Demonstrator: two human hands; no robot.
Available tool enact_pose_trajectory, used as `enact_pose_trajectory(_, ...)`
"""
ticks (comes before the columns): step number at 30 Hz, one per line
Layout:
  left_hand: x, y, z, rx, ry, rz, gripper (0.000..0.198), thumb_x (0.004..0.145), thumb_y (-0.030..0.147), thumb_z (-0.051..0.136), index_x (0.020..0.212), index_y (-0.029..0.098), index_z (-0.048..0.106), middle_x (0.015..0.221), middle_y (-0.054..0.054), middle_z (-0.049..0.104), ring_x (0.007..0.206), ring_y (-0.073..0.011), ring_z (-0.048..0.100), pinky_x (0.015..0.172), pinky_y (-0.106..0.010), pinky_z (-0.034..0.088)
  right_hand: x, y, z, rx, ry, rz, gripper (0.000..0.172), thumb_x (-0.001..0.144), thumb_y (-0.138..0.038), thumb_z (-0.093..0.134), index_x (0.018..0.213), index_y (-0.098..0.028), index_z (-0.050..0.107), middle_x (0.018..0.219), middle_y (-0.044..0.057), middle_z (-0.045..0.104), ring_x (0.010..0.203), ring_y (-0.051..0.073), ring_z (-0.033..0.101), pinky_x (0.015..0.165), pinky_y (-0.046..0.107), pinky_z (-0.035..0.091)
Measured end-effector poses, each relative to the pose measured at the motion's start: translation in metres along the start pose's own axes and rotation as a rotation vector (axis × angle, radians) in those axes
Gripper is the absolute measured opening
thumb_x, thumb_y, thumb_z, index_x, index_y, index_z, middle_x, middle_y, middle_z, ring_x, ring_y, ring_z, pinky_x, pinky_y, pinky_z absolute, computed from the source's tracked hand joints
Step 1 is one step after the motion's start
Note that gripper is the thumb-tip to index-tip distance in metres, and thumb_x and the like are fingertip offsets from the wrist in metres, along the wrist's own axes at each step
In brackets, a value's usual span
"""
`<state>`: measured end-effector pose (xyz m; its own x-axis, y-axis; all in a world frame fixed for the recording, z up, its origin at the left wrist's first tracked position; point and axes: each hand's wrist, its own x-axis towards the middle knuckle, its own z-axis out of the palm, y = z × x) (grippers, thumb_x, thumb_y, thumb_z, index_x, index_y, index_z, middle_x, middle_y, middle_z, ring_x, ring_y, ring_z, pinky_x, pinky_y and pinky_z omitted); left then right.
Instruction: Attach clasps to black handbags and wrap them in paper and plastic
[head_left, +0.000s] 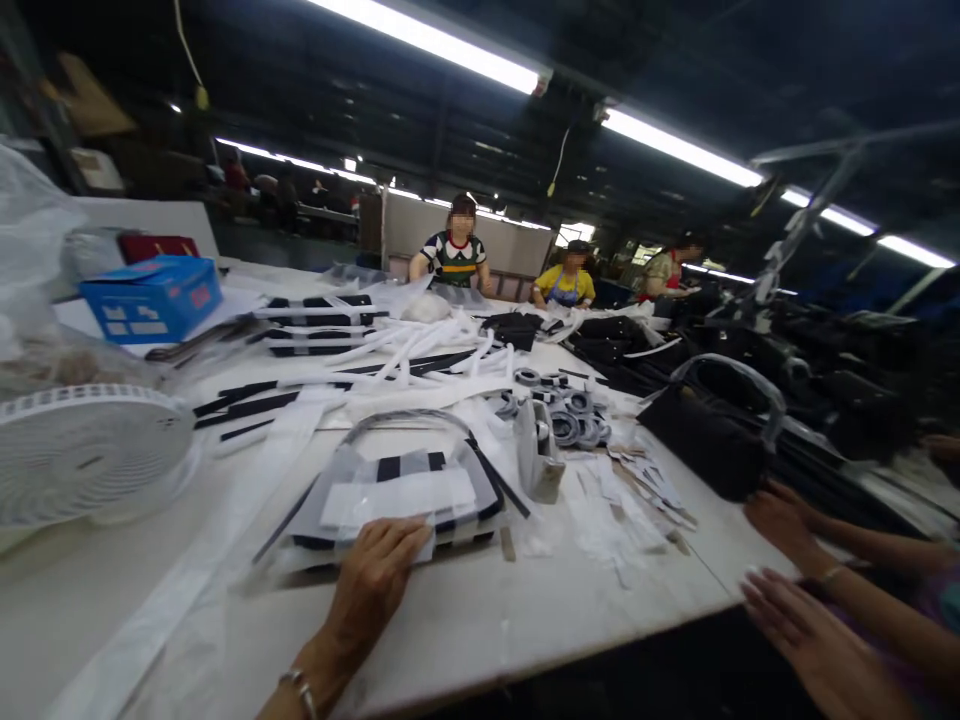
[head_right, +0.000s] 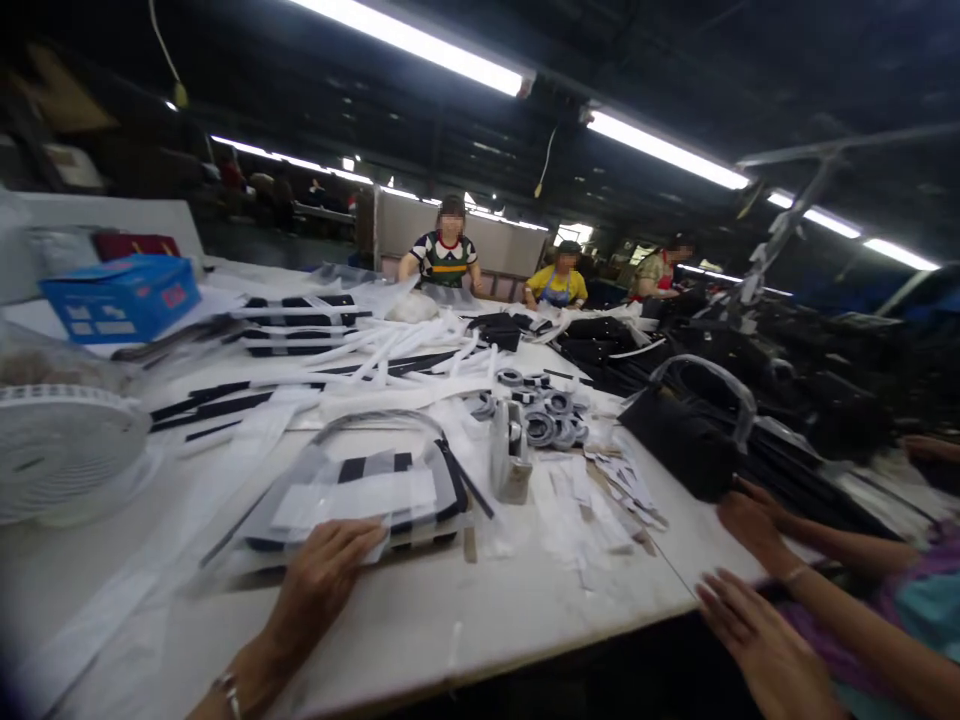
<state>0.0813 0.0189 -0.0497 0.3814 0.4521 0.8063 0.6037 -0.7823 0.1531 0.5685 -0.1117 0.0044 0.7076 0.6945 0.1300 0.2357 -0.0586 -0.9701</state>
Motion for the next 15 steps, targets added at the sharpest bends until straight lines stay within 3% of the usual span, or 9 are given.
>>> enact_pose_trajectory(1,0.000,0.000,0.000,-0.012,0.009,-0.009,0.035,0.091,0.003,0.040,0.110,0.020,0.064,0.103,-0.005,0.070,0.094,-0.0179,0.062,0.080,-0.031,0.048,-0.004,-0.008,0.023,0.026,-0.081,0.027,0.045,0.068,-0.064,0.071,0.087,-0.023,0.068,0.100,0.013,0.069,0.088,0.035,0.068,0.076,0.049,0.057)
enact_pose_trajectory(3,0.000,0.001,0.000,-0.039,0.021,-0.025,0.031,0.093,0.005,0.041,0.107,0.019,0.064,0.100,-0.005,0.070,0.091,-0.0179,0.062,0.079,-0.031,0.048,-0.019,-0.031,0.076,-0.037,-0.333,0.066,0.050,0.063,-0.058,0.076,0.095,-0.019,0.070,0.099,0.014,0.071,0.087,0.034,0.069,0.081,0.047,0.056)
enact_pose_trajectory(5,0.001,0.002,-0.001,-0.063,0.033,-0.047,0.026,0.094,0.008,0.042,0.104,0.019,0.064,0.096,-0.005,0.069,0.088,-0.0179,0.061,0.078,-0.031,0.048,-0.041,-0.057,0.131,-0.142,-0.640,-0.002,0.045,0.073,-0.053,0.072,0.100,-0.018,0.071,0.098,0.012,0.072,0.086,0.029,0.069,0.085,0.042,0.055)
enact_pose_trajectory(8,0.002,0.004,0.000,-0.095,0.041,-0.098,0.023,0.095,0.010,0.043,0.098,0.018,0.064,0.089,-0.005,0.068,0.083,-0.0175,0.059,0.074,-0.030,0.047,-0.075,-0.092,0.198,-0.213,-0.914,-0.200,0.029,0.083,-0.043,0.064,0.098,-0.020,0.072,0.093,0.007,0.072,0.086,0.023,0.068,0.083,0.034,0.054)
enact_pose_trajectory(12,0.002,0.004,0.001,-0.130,0.036,-0.153,0.024,0.093,0.008,0.043,0.095,0.019,0.065,0.086,-0.004,0.067,0.080,-0.0170,0.058,0.070,-0.030,0.046,-0.099,-0.104,0.249,-0.288,-1.065,-0.464,0.016,0.085,-0.028,0.063,0.096,-0.023,0.074,0.089,0.004,0.072,0.084,0.020,0.066,0.080,0.030,0.052)
enact_pose_trajectory(15,0.000,0.003,0.001,-0.173,0.032,-0.188,0.023,0.091,0.008,0.045,0.096,0.020,0.064,0.086,-0.004,0.067,0.080,-0.0173,0.057,0.070,-0.031,0.045,-0.109,-0.093,0.268,-0.301,-1.098,-0.567,0.022,0.083,-0.020,0.063,0.103,-0.023,0.071,0.093,0.004,0.071,0.080,0.019,0.065,0.077,0.031,0.053)
